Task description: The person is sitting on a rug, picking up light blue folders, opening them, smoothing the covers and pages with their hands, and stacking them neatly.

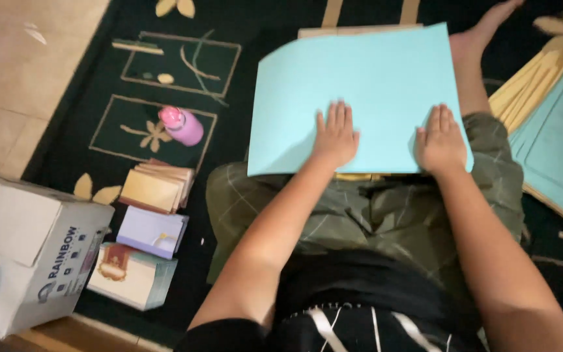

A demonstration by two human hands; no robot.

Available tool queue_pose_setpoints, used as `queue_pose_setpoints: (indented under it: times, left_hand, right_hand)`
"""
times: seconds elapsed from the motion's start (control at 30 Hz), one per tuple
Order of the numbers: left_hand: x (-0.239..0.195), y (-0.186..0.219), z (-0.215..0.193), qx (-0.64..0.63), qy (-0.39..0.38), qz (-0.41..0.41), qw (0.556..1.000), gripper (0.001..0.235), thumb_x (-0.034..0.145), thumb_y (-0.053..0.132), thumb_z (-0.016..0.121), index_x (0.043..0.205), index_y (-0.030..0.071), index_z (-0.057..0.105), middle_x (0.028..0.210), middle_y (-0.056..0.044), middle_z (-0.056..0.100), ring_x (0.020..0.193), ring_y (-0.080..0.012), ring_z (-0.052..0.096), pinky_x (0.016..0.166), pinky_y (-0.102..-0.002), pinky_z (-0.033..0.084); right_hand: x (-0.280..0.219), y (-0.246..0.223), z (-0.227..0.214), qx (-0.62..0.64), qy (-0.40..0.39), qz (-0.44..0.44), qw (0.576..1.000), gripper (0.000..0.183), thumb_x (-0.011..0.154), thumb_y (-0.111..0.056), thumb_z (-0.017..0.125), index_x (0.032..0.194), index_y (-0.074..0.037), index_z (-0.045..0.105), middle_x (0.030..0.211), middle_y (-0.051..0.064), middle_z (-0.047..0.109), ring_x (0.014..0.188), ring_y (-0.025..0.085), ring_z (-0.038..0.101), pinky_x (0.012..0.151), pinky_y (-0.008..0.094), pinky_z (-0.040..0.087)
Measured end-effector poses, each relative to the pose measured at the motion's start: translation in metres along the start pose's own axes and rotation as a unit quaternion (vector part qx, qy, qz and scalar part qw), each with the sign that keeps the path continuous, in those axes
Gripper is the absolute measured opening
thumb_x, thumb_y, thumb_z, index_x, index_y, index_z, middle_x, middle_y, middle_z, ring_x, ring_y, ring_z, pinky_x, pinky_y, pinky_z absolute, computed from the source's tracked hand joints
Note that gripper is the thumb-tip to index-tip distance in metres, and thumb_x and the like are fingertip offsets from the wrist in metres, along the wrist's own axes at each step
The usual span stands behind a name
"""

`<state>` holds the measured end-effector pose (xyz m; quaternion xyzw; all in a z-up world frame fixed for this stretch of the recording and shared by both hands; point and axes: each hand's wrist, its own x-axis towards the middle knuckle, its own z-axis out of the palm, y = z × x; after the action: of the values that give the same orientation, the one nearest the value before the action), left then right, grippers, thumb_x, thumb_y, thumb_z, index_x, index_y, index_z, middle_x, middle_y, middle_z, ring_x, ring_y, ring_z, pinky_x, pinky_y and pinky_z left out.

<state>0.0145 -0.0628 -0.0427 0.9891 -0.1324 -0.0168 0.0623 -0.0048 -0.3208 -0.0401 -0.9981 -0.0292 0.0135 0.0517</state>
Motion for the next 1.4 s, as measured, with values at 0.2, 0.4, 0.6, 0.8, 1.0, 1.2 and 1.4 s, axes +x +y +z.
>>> queue_pose_setpoints:
  times: [0.2,0.4,0.6,0.8,1.0,1.2,1.4]
  left_hand:
    - [-0.035,0.009,-0.012,-0.084,-0.085,-0.015,0.993,0.068,0.109,0.042,0.024,0.164,0.005,0.010,0.173,-0.014,0.002,0.160,-0.0336,-0.003,0.127,-0.059,-0.006]
    - [0.065,-0.021,-0.004,-0.051,-0.073,-0.083,0.993,0.071,0.109,0.050,0.016,0.165,0.008,0.006,0.173,-0.012,-0.003,0.160,-0.0338,-0.005,0.127,-0.058,-0.008]
    - [0.170,-0.042,-0.016,-0.046,-0.053,-0.108,0.992,0.073,0.109,0.050,0.015,0.164,0.004,0.008,0.173,-0.014,0.001,0.160,-0.0333,-0.003,0.128,-0.056,-0.006]
    - [0.161,-0.043,-0.041,-0.040,-0.037,-0.108,0.993,0.091,0.102,0.068,0.015,0.164,0.001,0.009,0.173,-0.018,0.001,0.160,-0.0345,-0.008,0.128,-0.056,-0.009]
    - [0.079,-0.024,-0.040,-0.031,-0.060,-0.050,0.996,0.087,0.103,0.064,0.016,0.164,0.001,0.012,0.173,-0.017,0.002,0.160,-0.0340,-0.004,0.129,-0.057,-0.005]
    - [-0.023,-0.004,-0.031,-0.018,-0.060,-0.002,0.998,0.071,0.106,0.045,0.025,0.164,0.004,0.016,0.173,-0.016,0.009,0.160,-0.0341,0.004,0.128,-0.058,0.001]
    - [-0.064,-0.004,-0.040,-0.059,-0.086,0.024,0.994,0.063,0.109,0.036,0.017,0.165,0.007,0.013,0.174,-0.011,0.008,0.160,-0.0322,0.004,0.127,-0.057,0.001]
  right_hand:
    - [0.012,0.011,0.021,-0.006,-0.005,0.014,1.000,0.077,0.108,-0.047,0.018,0.165,0.005,0.019,0.171,0.027,0.020,0.159,0.038,0.017,0.127,0.044,0.018]
    - [-0.001,-0.003,-0.004,0.000,-0.020,0.012,1.000,0.075,0.109,-0.044,0.023,0.164,0.006,0.022,0.170,0.028,0.021,0.158,0.040,0.019,0.127,0.046,0.019]
    - [-0.001,-0.011,-0.009,0.007,-0.028,0.031,0.999,0.073,0.109,-0.045,0.019,0.165,0.002,0.020,0.171,0.025,0.020,0.160,0.037,0.017,0.128,0.045,0.018]
    - [-0.001,-0.015,-0.016,0.026,-0.035,0.044,0.998,0.073,0.109,-0.047,0.018,0.165,0.000,0.020,0.172,0.022,0.018,0.160,0.035,0.014,0.129,0.044,0.014]
    - [0.003,-0.004,-0.001,0.028,-0.015,0.026,0.999,0.077,0.107,-0.049,0.019,0.166,0.001,0.019,0.173,0.022,0.017,0.161,0.034,0.014,0.129,0.045,0.014]
    - [0.006,0.001,0.006,0.016,0.001,0.007,1.000,0.077,0.108,-0.049,0.019,0.166,0.002,0.021,0.173,0.022,0.018,0.161,0.035,0.015,0.129,0.046,0.017]
    - [0.012,0.010,0.017,-0.001,-0.004,0.002,1.000,0.078,0.107,-0.051,0.019,0.166,0.000,0.022,0.173,0.022,0.020,0.161,0.034,0.016,0.129,0.044,0.017]
